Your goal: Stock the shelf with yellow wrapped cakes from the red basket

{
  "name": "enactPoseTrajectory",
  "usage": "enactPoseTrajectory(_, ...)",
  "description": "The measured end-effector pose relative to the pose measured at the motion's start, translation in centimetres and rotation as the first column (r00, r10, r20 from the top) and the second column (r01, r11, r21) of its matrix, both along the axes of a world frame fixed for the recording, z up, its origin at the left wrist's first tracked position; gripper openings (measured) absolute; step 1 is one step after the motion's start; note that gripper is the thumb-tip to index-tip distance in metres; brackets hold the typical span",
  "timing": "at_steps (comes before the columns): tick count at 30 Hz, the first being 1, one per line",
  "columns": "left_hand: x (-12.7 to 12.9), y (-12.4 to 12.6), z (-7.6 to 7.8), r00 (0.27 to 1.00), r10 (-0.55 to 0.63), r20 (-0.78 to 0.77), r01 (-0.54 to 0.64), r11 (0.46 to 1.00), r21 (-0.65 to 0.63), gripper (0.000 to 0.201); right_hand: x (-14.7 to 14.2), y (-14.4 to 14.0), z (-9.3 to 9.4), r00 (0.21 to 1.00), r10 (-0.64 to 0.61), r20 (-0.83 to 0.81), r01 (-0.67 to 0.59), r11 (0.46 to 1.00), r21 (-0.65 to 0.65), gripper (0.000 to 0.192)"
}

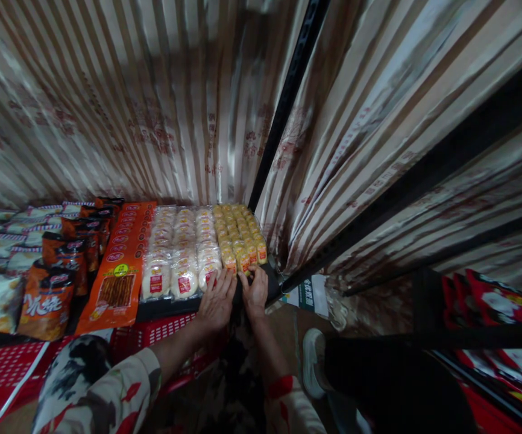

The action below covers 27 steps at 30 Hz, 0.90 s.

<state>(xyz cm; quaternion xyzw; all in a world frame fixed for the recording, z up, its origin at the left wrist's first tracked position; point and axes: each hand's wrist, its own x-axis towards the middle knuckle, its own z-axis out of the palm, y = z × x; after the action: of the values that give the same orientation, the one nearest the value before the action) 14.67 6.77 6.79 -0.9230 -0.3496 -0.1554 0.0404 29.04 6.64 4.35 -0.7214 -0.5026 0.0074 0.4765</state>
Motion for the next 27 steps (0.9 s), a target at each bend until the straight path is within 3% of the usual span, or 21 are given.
enactPoseTrajectory(8,0.0,0.2,-1.0,1.0,-0.024,0.015,0.024,0.999,-0.044,0.055,-0.2,-0.1,0.0,1.0,-0.004,0.023,0.004,1.0,-0.02,0.028)
enactPoseTrajectory(16,0.0,-0.4,-1.3,0.999,-0.04,0.031,0.04,0.999,0.004,0.048,-0.3,-0.4,0.1,0.996,-0.001,0.092,-0.002,1.0,0.027,0.03)
enactPoseTrajectory(27,-2.5,-5.0,-4.0,0.932,-0.247,0.265,0.253,0.967,0.013,0.032,-1.8,-2.7,1.1,0.992,-0.042,0.122,0.033,0.997,0.073,0.031)
